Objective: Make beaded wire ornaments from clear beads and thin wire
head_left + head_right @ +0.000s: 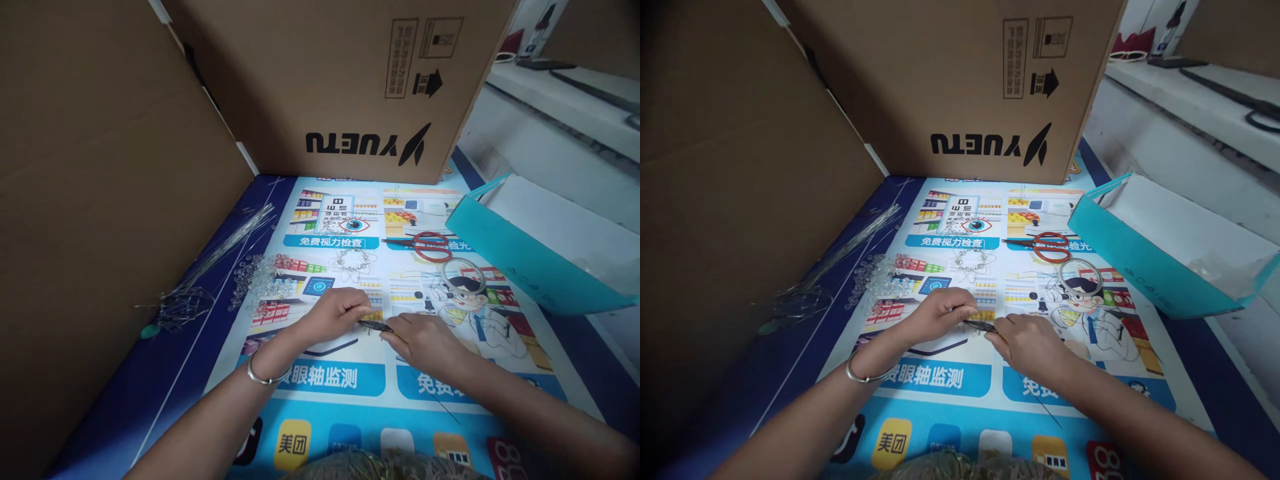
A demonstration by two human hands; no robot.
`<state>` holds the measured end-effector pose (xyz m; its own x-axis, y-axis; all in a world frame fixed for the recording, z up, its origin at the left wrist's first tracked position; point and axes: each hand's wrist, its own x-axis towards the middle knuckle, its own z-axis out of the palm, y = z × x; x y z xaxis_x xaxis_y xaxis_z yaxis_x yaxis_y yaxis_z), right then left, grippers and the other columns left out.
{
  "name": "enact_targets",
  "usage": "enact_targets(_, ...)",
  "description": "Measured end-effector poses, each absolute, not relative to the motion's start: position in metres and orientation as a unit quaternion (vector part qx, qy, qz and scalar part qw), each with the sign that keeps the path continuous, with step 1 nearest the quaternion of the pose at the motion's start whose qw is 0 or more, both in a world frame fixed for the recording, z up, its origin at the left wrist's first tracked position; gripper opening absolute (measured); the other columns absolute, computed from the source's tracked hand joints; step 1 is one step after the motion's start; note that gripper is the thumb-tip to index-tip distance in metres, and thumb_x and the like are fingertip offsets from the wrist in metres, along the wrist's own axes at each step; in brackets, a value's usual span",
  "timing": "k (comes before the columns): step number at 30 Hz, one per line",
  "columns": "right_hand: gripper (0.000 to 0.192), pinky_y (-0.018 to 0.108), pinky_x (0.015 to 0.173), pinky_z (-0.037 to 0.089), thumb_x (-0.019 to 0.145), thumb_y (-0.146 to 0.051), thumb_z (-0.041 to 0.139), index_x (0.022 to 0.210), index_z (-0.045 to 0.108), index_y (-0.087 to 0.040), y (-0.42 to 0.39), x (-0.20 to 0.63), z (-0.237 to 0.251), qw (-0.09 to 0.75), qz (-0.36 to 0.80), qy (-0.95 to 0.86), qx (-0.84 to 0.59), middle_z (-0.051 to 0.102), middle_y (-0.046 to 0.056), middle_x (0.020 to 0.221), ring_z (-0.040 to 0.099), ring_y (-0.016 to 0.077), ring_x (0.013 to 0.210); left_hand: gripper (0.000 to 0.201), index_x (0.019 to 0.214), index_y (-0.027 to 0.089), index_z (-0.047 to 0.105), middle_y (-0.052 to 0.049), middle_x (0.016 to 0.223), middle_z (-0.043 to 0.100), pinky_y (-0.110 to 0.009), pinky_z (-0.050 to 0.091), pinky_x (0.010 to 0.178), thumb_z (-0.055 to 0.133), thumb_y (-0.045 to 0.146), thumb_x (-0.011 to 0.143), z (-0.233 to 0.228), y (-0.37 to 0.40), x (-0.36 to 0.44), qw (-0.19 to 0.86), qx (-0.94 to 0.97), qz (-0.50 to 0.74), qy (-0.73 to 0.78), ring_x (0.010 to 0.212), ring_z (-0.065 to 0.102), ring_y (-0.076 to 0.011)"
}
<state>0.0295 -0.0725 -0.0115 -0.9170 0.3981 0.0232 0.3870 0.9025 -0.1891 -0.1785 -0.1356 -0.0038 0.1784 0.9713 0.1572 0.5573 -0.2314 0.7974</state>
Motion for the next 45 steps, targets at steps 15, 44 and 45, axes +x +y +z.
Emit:
enact_targets(15,0.033,0.032,0.076,0.038,0.087,-0.042,0.040,0.098,0.059,-0.017,-0.051,0.028,-0.018,0.108,0.060,-0.956,-0.265,0.059,0.009,0.090,0.051,0.0214,0.088,0.022,0.073,0.016,0.057,0.002,0.063,0.053,-0.021,0.037,0.058,0.047,0.032,0.084,-0.017,-0.129,-0.189,0.345,0.522,0.472,0.621,0.057,0.047,-0.0091)
enact_targets(44,0.025,0.028,0.069,0.040,0.085,-0.038,0.045,0.099,0.054,-0.019,-0.044,0.029,-0.021,0.195,0.315,-0.873,-0.316,0.056,0.006,0.089,0.051,0.0179,0.082,0.022,0.082,0.016,0.059,-0.004,0.077,0.059,-0.026,0.041,0.070,0.042,0.029,0.088,-0.014,-0.133,-0.185,0.308,0.623,0.450,0.561,0.074,0.054,-0.0137)
enact_targets(45,0.025,0.027,0.067,0.040,0.085,-0.038,0.044,0.097,0.054,-0.019,-0.044,0.029,-0.018,0.193,0.347,-0.861,-0.317,0.056,0.004,0.086,0.051,0.0166,0.078,0.022,0.083,0.016,0.059,-0.004,0.078,0.059,-0.025,0.041,0.069,0.042,0.029,0.088,-0.012,-0.133,-0.184,0.313,0.622,0.446,0.563,0.074,0.054,-0.0137)
